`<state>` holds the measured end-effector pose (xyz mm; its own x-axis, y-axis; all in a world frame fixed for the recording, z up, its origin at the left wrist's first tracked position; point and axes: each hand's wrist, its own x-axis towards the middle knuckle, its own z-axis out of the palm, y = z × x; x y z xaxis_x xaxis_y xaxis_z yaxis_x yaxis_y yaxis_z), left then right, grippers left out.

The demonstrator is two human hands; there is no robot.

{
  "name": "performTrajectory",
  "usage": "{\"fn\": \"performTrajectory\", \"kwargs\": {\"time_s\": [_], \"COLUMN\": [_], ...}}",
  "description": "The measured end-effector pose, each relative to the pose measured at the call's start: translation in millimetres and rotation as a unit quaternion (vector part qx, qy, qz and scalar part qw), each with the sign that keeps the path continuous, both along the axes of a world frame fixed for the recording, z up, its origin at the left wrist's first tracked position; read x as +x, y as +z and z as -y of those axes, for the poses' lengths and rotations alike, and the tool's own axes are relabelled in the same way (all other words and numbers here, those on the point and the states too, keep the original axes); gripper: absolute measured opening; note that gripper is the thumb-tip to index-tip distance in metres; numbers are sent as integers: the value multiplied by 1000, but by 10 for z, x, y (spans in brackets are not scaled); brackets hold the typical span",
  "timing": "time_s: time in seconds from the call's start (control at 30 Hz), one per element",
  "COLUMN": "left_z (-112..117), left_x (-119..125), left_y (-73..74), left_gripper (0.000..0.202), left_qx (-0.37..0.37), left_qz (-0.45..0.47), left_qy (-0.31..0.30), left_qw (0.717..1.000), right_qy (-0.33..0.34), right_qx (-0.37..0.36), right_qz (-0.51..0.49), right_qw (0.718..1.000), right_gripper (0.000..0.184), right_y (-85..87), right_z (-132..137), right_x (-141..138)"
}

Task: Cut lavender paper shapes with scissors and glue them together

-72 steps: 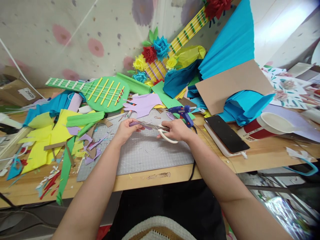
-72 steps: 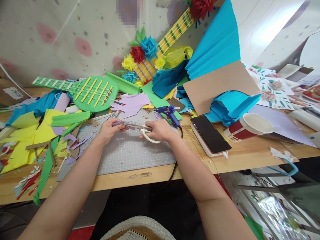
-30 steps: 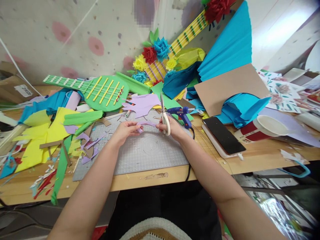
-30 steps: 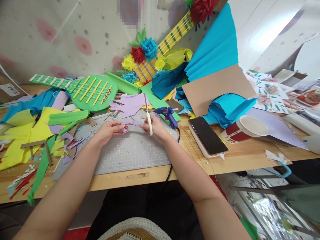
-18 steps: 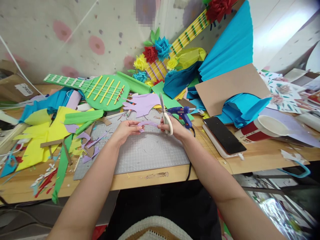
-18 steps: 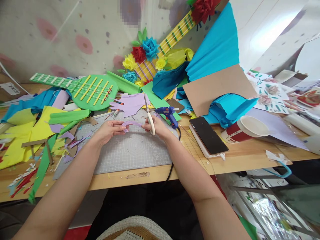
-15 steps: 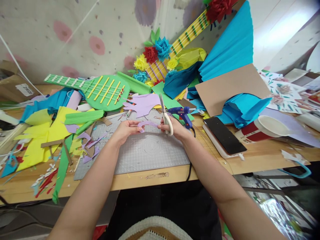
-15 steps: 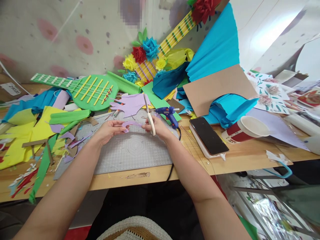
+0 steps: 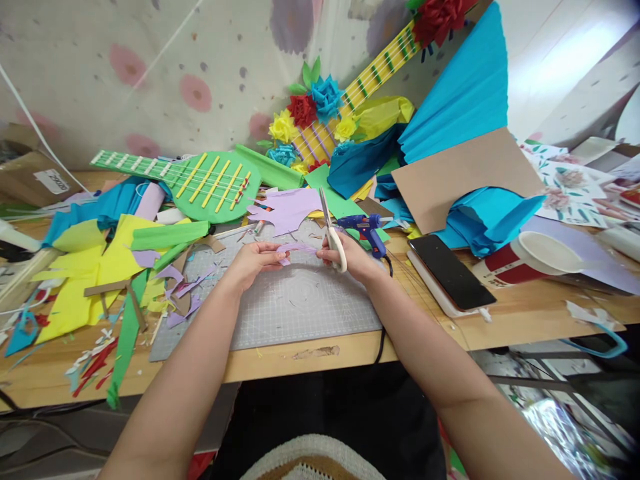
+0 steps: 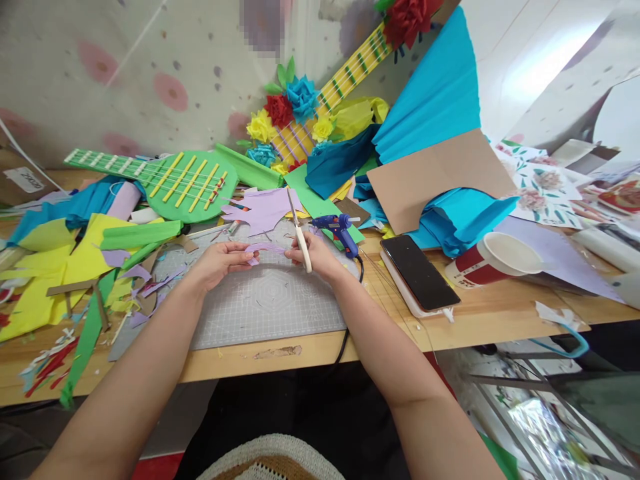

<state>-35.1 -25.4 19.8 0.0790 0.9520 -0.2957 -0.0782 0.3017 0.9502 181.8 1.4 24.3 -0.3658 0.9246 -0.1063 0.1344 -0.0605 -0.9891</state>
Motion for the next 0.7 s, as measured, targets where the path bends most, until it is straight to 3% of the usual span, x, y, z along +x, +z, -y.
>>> {"fn": "performTrajectory", "kwargs": {"time_s": [0.37, 0.7], "left_z": [-27, -43], "left_x": [29, 6], "left_y": [-19, -39], "left_gripper": [31, 31], "left_qx": [-7, -9], "left_qz": [7, 19], "left_qy": [33, 26], "left_qw": [999, 999], "right_qy": [15, 15], "right_qx": [10, 29], "right_qz": [-12, 6], "right_qw": [1000, 999], "right_gripper": [38, 36], "right_y": [-88, -66], "right_z": [-36, -23], "right_x": [19, 31]}}
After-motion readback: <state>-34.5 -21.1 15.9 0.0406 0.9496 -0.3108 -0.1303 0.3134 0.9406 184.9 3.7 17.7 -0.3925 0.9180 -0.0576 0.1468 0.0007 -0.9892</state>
